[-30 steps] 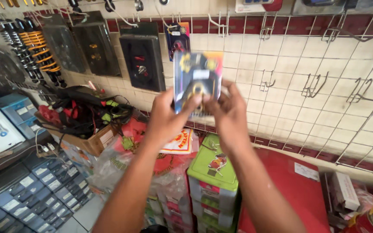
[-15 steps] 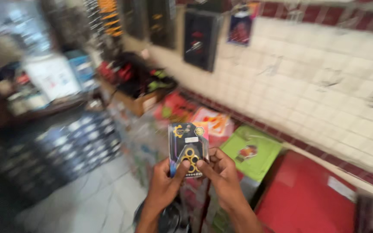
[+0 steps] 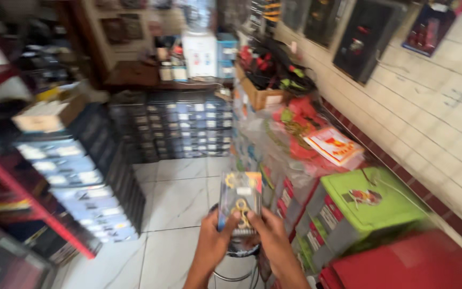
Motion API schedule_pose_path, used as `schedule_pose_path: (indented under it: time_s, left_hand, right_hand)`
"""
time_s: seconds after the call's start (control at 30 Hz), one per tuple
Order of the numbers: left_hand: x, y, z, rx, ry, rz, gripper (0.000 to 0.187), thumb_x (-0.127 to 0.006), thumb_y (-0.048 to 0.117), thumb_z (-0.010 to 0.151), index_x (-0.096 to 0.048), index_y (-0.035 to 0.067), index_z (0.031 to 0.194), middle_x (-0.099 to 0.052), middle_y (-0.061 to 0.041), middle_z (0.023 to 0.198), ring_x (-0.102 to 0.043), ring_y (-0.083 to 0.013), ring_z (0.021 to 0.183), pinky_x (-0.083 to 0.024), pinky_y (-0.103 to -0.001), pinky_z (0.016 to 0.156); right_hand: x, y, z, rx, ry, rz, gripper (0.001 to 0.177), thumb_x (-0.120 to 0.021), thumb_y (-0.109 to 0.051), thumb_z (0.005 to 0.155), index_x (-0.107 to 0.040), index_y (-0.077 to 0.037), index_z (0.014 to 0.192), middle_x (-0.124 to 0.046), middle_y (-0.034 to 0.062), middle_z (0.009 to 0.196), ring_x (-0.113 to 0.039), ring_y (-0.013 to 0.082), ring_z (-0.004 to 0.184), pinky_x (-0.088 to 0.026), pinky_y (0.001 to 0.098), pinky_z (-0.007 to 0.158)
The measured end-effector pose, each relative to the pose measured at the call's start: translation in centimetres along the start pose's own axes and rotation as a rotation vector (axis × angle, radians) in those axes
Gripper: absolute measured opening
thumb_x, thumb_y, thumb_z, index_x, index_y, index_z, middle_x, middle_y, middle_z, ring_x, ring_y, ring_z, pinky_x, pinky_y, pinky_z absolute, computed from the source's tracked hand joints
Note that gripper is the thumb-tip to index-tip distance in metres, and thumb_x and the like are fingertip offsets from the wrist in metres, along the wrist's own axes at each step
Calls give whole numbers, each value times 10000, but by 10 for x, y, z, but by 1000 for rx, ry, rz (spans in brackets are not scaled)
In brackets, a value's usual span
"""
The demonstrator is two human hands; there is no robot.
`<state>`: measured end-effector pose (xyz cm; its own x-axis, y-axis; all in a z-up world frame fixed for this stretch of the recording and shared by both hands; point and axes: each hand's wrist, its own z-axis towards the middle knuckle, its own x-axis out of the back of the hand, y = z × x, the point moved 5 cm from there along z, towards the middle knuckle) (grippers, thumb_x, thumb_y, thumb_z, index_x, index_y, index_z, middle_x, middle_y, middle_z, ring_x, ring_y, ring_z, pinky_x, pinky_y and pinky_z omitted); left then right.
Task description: The person organizes various packaged motorcycle parts by removing them from display hooks and placing them on a glass counter.
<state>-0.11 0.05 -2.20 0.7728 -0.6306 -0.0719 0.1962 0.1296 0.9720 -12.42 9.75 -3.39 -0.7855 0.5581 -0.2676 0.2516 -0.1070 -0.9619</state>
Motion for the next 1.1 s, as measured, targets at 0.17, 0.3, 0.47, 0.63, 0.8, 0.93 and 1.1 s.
schedule_pose_path:
  time_s: [0.17,0.3,0.47,0.63,0.8,0.93,1.1]
  left_hand:
    - [-1,-41,-79,206,134,35,297,-692,296,954,-690,5,895,-602,-8,616,-541,-94,525,-455,-283,484]
    - [28,-45,-141,268,320,22,292,-659,306,949,-707,20,911,-636,3,670,-574,-92,549,-500,-284,506]
    - [58,-19,-200,170,444,138,323,-653,323,970,-674,10,890,-604,-8,660,-560,-80,575,-498,-272,517]
    - [69,8,-252,164,588,143,317,-656,312,977,-673,7,892,-603,0,655,-547,-79,573,-478,-271,511]
    - [82,32,-320,132,716,227,320,-652,317,978,-666,10,889,-596,5,634,-542,-79,546,-462,-275,493]
    - [99,57,-409,155,872,274,318,-655,323,978,-672,11,920,-608,1,637,-540,-74,554,-463,-277,500]
    - [101,85,-533,89,1022,203,284,-631,297,999,-682,19,1028,-667,2,756,-551,-62,662,-482,-267,585]
  right_hand:
    - [13,39,-41,-116,-143,-32,346,-671,-291,915,-716,7,1086,-737,101,733,-667,190,487,-523,316,431]
    - [-21,69,-67,-157,-384,-54,349,-685,-297,928,-709,20,1071,-709,80,725,-648,176,487,-505,301,423]
    - [-61,80,-99,-139,-533,-89,320,-711,-266,936,-675,40,1022,-714,68,754,-653,156,519,-508,300,426]
    - [-92,69,-144,-179,-701,-60,296,-678,-274,942,-695,11,1019,-699,79,713,-646,158,502,-492,284,426]
    - [-126,73,-197,-220,-851,-55,276,-667,-258,937,-706,4,1017,-703,76,715,-639,156,495,-492,282,430]
    - [-166,93,-266,-268,-978,-81,268,-661,-252,939,-714,-1,1015,-691,67,708,-635,150,496,-478,279,427]
    - [-200,119,-379,-318,-1131,-132,249,-656,-235,946,-711,1,1003,-684,61,678,-619,147,478,-449,281,417]
